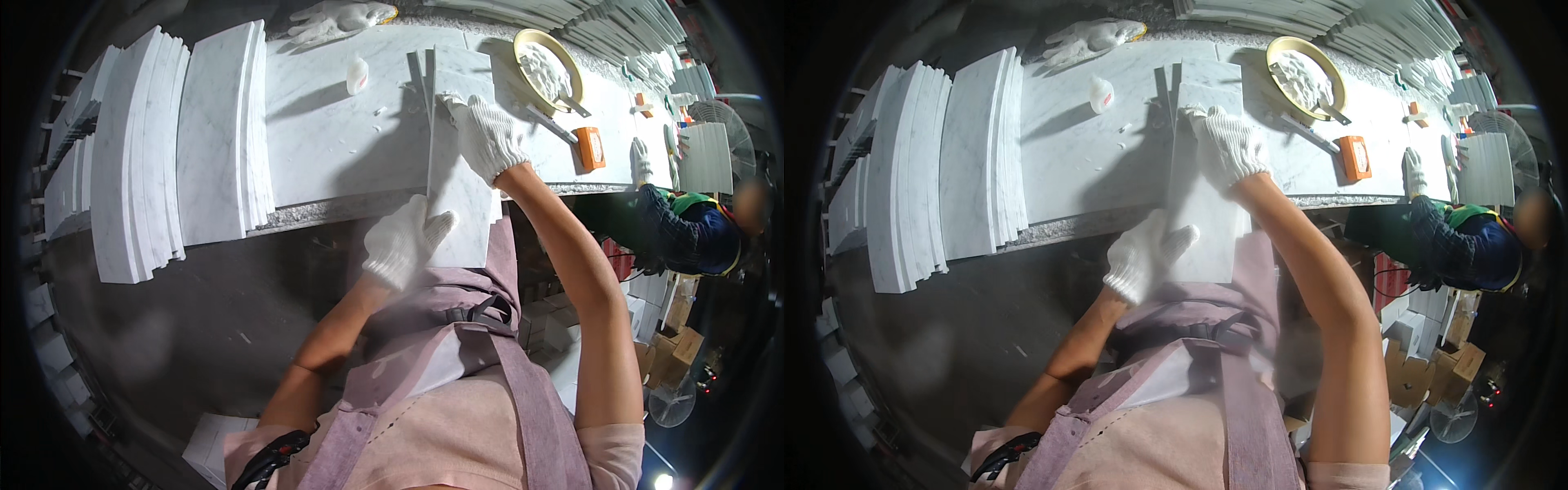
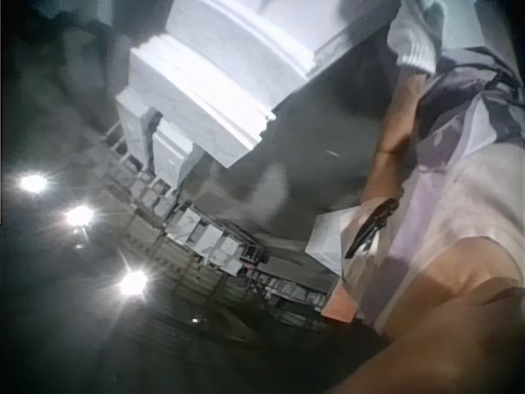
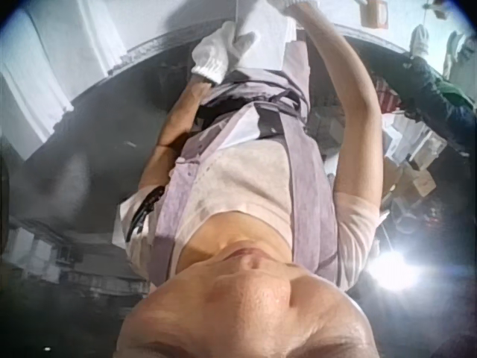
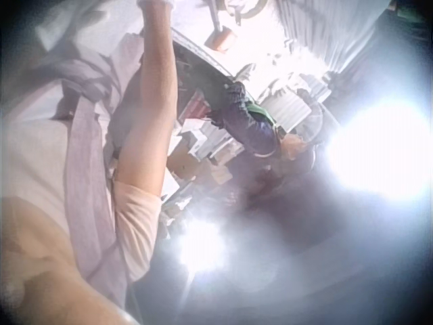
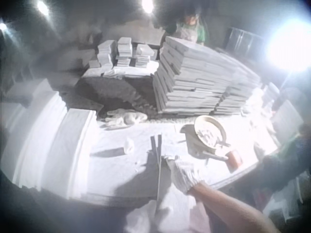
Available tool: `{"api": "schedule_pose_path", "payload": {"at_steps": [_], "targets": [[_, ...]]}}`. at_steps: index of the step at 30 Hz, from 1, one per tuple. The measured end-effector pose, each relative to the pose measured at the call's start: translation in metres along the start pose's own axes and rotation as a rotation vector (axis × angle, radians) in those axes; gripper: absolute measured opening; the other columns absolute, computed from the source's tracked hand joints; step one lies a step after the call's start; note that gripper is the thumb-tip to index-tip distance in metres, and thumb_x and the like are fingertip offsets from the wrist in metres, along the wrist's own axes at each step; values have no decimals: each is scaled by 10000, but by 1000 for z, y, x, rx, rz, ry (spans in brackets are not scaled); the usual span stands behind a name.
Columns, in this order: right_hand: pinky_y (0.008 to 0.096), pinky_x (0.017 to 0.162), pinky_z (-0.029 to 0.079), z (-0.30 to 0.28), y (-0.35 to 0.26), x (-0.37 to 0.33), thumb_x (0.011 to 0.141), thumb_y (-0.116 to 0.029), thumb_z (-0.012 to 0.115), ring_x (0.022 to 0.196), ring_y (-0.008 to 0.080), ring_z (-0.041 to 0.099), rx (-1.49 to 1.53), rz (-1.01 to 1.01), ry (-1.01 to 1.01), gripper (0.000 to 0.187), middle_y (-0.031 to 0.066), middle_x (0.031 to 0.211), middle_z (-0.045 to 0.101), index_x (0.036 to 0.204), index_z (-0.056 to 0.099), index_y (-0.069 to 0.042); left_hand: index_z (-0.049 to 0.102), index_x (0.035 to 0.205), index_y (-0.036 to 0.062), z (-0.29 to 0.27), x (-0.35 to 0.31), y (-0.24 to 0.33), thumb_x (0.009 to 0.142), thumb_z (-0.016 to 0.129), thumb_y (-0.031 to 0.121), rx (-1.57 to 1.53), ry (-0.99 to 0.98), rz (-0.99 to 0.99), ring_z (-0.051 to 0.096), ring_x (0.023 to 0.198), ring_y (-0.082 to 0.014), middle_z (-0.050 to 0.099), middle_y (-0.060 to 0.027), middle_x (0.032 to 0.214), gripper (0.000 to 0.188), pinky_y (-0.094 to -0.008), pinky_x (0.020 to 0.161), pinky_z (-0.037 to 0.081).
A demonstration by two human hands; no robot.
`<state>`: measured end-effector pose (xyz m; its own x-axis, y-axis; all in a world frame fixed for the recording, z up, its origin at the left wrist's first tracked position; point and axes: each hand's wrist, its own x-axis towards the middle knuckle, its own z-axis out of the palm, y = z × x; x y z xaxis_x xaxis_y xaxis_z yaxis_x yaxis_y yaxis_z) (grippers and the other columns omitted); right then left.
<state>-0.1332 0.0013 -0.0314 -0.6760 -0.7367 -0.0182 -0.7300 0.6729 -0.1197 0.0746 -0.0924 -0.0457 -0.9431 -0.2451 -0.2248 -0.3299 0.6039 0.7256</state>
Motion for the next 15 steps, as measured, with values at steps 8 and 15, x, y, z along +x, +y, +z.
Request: {"api": "schedule_pose_path", "payload": {"at_steps": [8, 15], "targets": [[505, 851, 567, -17, -7, -7, 1000, -134, 504, 1024, 432, 706, -8, 53, -84, 374, 255, 1156, 690, 1342, 651, -99, 704, 832, 121, -14, -30, 8, 968, 717, 356, 305, 252, 71, 726, 673, -336, 716, -105, 780, 271, -436, 573, 574], [504, 759, 564, -15, -20, -13, 1058, -164, 469, 928, 439, 707, 144, 17, 0, 326, 271, 1031, 660, 1318, 644, -77, 671, 1228, 89, -19, -40, 7, 941, 763, 390, 87, 440, 113, 719, 747, -348, 743, -128, 955, 426, -444, 680, 573]]}}
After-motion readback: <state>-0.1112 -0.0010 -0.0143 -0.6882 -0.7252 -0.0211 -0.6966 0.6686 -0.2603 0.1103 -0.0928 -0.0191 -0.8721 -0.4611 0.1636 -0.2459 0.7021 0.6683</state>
